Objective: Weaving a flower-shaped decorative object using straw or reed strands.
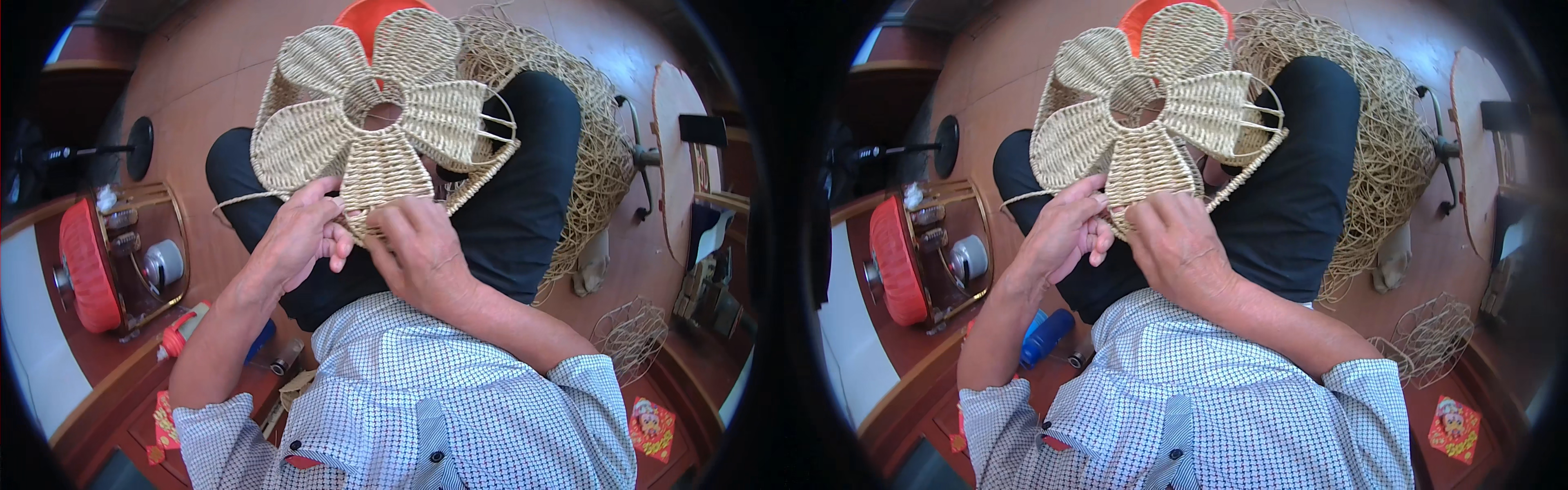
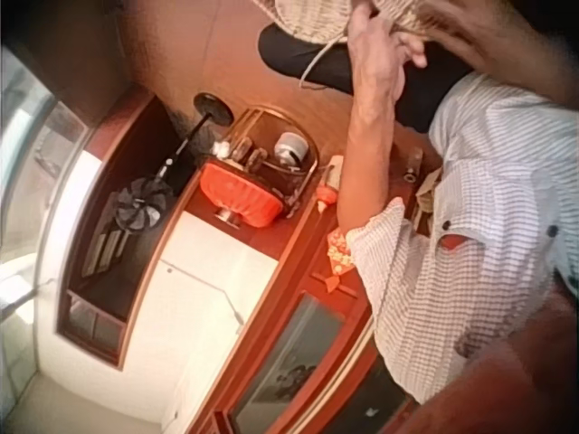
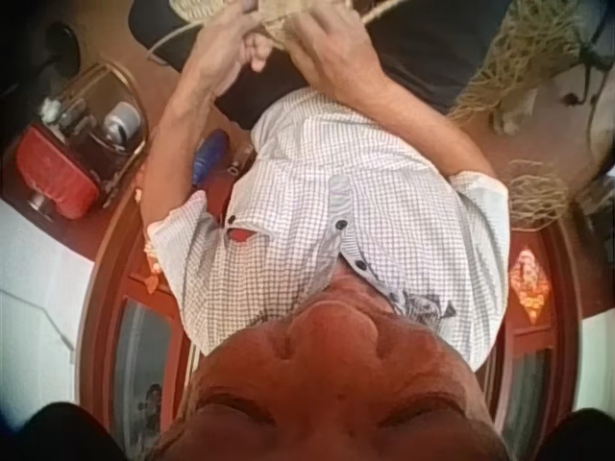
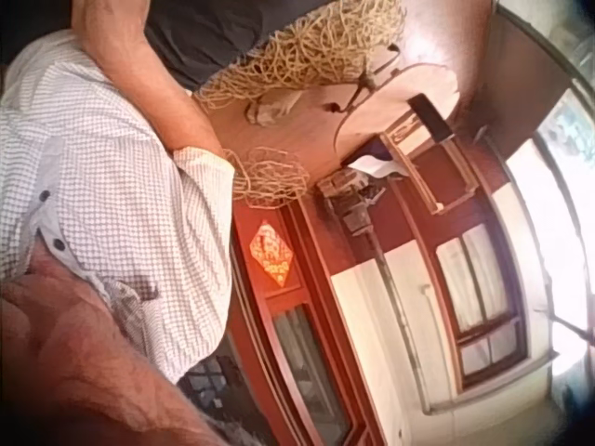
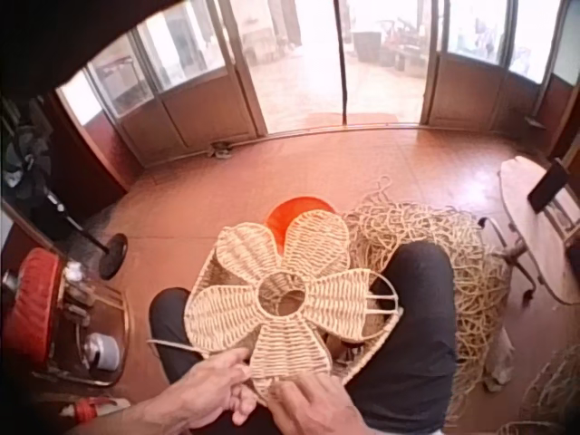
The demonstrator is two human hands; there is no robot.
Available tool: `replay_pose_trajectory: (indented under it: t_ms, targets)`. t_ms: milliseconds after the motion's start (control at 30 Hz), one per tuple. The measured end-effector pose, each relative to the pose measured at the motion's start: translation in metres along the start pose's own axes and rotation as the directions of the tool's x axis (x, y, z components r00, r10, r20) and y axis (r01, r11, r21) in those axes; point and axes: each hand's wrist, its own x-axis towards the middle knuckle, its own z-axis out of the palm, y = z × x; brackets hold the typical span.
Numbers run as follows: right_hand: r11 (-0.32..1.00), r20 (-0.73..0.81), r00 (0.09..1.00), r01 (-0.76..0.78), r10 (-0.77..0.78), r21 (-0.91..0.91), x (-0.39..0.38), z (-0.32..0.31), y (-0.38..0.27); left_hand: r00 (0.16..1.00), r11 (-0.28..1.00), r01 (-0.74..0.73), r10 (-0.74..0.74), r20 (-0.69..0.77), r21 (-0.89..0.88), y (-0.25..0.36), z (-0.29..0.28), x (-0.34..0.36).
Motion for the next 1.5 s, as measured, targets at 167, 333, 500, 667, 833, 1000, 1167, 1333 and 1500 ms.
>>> replay_pose_trajectory:
  t_ms: [167, 333, 500, 667, 833, 1000, 1167, 1333, 1500]
  targets:
    - [0.991, -0.017, 0.997, 0.078, -0.081, -0.113, -0.013, 0.01, -0.008, 0.998, 0.999, -0.042, 0.042, -0.04, 0.007, -0.005, 0.003, 0.0]
    - [0.995, -0.021, 0.996, 0.086, -0.087, -0.055, -0.019, 0.008, -0.007, 0.997, 0.998, -0.068, 0.067, -0.044, -0.016, -0.008, 0.002, 0.002]
    - [0.996, -0.022, 0.999, 0.05, -0.049, 0.075, -0.012, 0.001, -0.007, 0.999, 0.998, -0.016, 0.014, -0.037, -0.055, -0.008, 0.001, 0.003]
    - [0.984, -0.01, 0.996, -0.084, 0.087, 0.156, 0.004, -0.007, -0.002, 1.0, 0.986, -0.017, 0.013, -0.028, -0.166, -0.007, -0.002, 0.004]
    - [0.99, 0.118, 0.988, -0.109, 0.098, 0.089, 0.018, -0.013, -0.002, 0.999, 0.976, -0.04, 0.042, 0.004, -0.213, -0.011, -0.007, 0.004]
    - [0.989, 0.21, 0.97, -0.136, 0.121, 0.059, 0.032, -0.015, -0.001, 0.998, 0.987, -0.054, 0.05, -0.03, -0.154, -0.017, -0.008, 0.005]
    - [0.986, 0.288, 0.944, -0.167, 0.162, -0.007, 0.042, -0.011, -0.002, 1.0, 0.99, -0.02, 0.021, 0.002, -0.137, -0.017, -0.008, 0.006]
    - [0.918, 0.301, 0.945, 0.229, -0.129, -0.325, 0.035, -0.005, -0.011, 0.981, 0.971, -0.168, 0.181, -0.064, 0.171, -0.018, -0.006, -0.007]
    - [0.885, 0.337, 0.927, 0.289, -0.164, -0.365, 0.034, -0.004, -0.018, 0.679, 0.527, -0.479, 0.73, -0.084, 0.702, -0.024, 0.004, -0.035]
